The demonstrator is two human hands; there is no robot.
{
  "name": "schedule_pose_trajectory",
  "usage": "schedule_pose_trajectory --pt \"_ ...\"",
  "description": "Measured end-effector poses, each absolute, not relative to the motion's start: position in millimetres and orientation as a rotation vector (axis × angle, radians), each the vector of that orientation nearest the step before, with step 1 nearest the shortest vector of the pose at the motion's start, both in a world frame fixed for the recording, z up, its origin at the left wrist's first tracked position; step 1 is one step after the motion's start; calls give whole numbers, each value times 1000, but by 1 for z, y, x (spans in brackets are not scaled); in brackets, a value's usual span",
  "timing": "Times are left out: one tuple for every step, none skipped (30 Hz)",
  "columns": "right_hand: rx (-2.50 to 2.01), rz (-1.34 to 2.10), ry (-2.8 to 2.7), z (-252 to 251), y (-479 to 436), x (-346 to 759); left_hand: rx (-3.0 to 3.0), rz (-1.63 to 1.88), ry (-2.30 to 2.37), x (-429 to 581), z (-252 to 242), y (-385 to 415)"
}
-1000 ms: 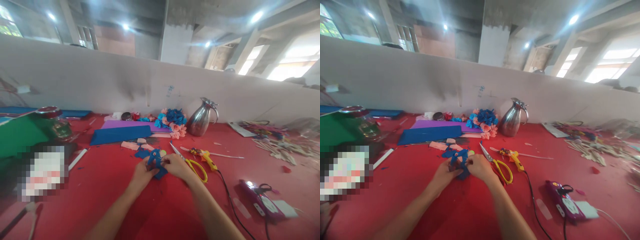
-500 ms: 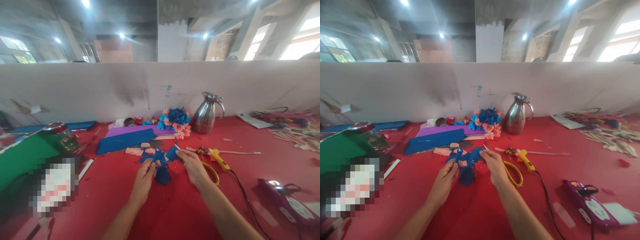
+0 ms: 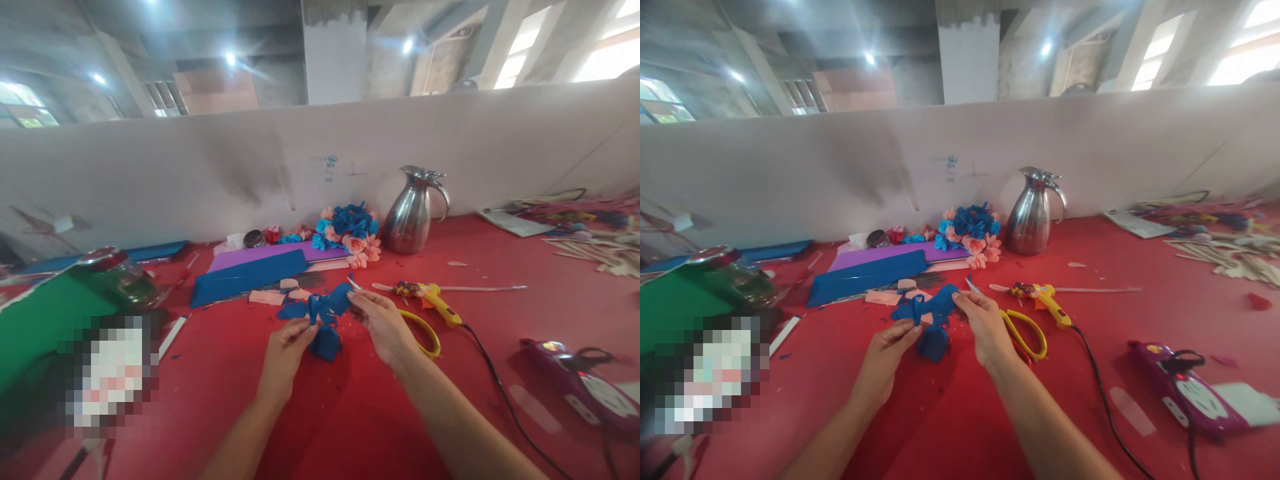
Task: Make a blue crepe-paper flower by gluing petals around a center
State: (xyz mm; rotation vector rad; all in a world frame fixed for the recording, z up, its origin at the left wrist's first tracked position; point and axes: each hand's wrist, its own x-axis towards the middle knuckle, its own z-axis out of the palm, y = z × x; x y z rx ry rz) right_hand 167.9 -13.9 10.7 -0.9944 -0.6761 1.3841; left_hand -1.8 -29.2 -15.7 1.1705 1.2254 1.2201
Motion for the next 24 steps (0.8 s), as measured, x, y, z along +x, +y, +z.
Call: schedule_pose_trajectory --pt "-996 1380 -674 11 -14 168 1158 1214 1229 -2 -16 -29" --pt "-1000 1377 -675 12 -15 167 1130 1204 1227 -2 -16 -29" --pt "-1008 1372 -682 12 -15 166 1097 1194 1222 -2 -16 -30" --pt "-1018 1363 -693 12 -16 165 1067 1184 1221 -1 -16 -30" --pt "-1029 1354 -709 12 -16 164 1045 1177 1223 -1 -17 -30" --pt "-1038 1347 -724 11 -16 163 1035 1173 1228 0 -17 -30" --pt "-1042 1345 -737 11 -17 161 1033 1173 1237 0 -17 -29" --pt "-1043 1346 -745 11 -18 160 1033 1174 1250 1 -17 -29" --pt "-1044 1350 -748 11 -18 158 1034 1176 1263 1 -17 -29" --pt "-1043 1354 -748 11 -19 156 1034 1181 1272 2 -17 -29" --pt "-1041 1357 -751 11 -20 155 1033 1185 1277 2 -17 -29" --pt "-1039 1358 -756 12 -21 153 1030 1186 1278 2 -17 -28" --pt "-1037 1360 -762 12 -21 152 1026 1185 1276 3 -17 -28" --pt "-1035 1363 -769 13 -22 150 1023 1184 1269 3 -18 -28" --pt "-1032 1369 -776 13 -23 149 1016 1182 1264 3 -18 -29" --pt "-1031 1375 -781 13 -24 148 1010 1180 1259 3 -18 -29" --pt "-1031 1379 -786 13 -25 147 1006 1177 1256 3 -19 -29" --pt "-1030 1380 -791 13 -25 147 1006 1175 1253 3 -19 -29" --pt "-1028 1379 -800 13 -26 146 1008 1173 1252 4 -19 -28" --pt "-1024 1376 -811 13 -26 146 1009 1172 1253 4 -19 -28" --pt "-1020 1372 -823 12 -26 146 1010 1175 1255 4 -19 -28" --pt "-1015 1369 -837 12 -27 146 1011 1178 1258 5 -19 -28" --pt "-1012 1365 -848 12 -27 146 1013 1181 1263 5 -19 -28" --pt "-1010 1360 -857 12 -27 146 1013 1182 1266 6 -19 -28"
